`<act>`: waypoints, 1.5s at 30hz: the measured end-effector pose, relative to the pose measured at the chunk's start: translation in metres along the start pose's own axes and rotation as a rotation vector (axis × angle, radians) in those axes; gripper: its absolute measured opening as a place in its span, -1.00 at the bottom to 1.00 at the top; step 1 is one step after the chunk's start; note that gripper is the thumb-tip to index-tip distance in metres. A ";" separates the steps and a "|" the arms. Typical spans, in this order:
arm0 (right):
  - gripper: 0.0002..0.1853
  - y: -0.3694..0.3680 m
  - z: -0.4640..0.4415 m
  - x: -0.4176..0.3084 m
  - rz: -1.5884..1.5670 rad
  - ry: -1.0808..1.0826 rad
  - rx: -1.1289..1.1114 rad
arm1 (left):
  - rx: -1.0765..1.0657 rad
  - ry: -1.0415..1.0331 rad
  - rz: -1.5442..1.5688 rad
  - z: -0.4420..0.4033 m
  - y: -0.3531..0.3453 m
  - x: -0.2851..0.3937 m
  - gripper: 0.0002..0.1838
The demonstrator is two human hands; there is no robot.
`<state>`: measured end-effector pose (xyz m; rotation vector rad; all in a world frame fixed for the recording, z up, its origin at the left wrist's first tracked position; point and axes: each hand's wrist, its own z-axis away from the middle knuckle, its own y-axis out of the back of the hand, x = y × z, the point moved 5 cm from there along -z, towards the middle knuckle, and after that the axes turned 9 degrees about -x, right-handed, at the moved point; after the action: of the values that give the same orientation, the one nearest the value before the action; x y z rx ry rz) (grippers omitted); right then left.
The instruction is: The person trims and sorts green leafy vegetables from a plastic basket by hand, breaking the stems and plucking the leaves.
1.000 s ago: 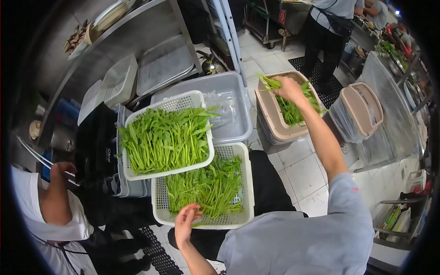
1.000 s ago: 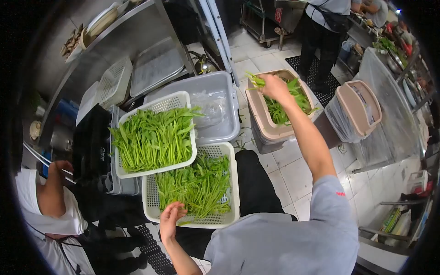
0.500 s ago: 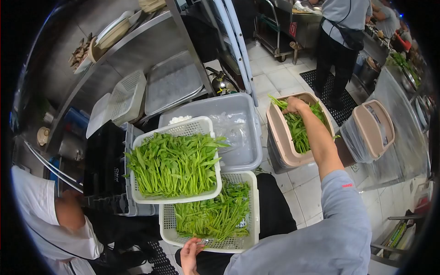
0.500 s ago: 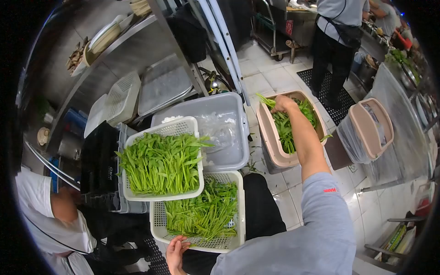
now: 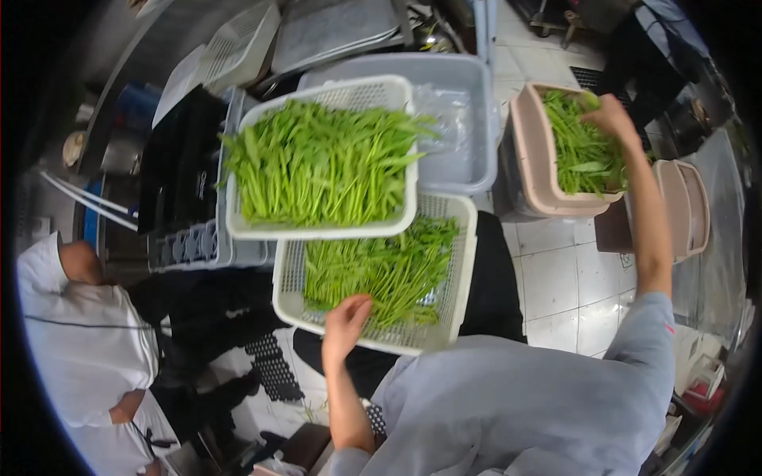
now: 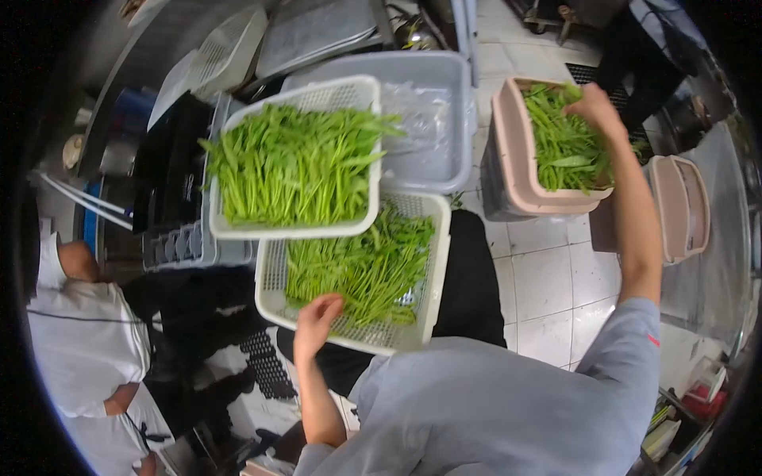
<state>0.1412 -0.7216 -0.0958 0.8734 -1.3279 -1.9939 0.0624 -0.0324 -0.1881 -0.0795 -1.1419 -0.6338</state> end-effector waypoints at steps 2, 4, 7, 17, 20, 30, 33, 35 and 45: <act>-0.62 0.029 0.023 -0.011 -0.144 0.218 0.131 | -0.039 -0.025 -0.335 -0.010 -0.021 0.010 -0.79; -0.69 0.057 0.063 -0.033 -0.151 0.379 0.309 | -0.056 -0.062 -0.574 -0.023 -0.042 -0.002 -0.79; -0.71 0.069 0.126 -0.071 -0.258 0.508 0.412 | -0.030 -0.009 -0.862 -0.041 -0.061 -0.030 -0.76; -0.82 -0.032 0.264 -0.197 -0.430 0.973 0.143 | 0.245 -0.150 -0.699 0.001 -0.006 0.024 -0.76; -0.84 -0.088 0.287 -0.236 -0.393 1.117 -0.024 | 0.298 -0.262 -0.676 0.020 0.006 0.052 -0.76; -0.59 -0.174 0.348 -0.329 -0.277 1.272 -0.234 | 0.213 -0.329 -0.252 0.064 0.016 0.099 -0.80; -0.61 -0.161 0.351 -0.331 -0.322 1.294 -0.173 | 0.265 -0.428 -0.463 0.070 0.020 0.109 -0.85; -0.60 -0.154 0.356 -0.334 -0.226 1.277 -0.197 | 0.286 -0.500 -0.650 0.071 0.015 0.115 -0.88; -0.66 -0.169 0.369 -0.336 -0.041 1.271 -0.238 | 0.137 -0.466 -0.824 0.058 -0.005 0.099 -0.67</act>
<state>0.0415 -0.2046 -0.0802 1.6130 -0.3212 -1.0979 0.0381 -0.0573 -0.0784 0.4018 -1.6743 -1.3052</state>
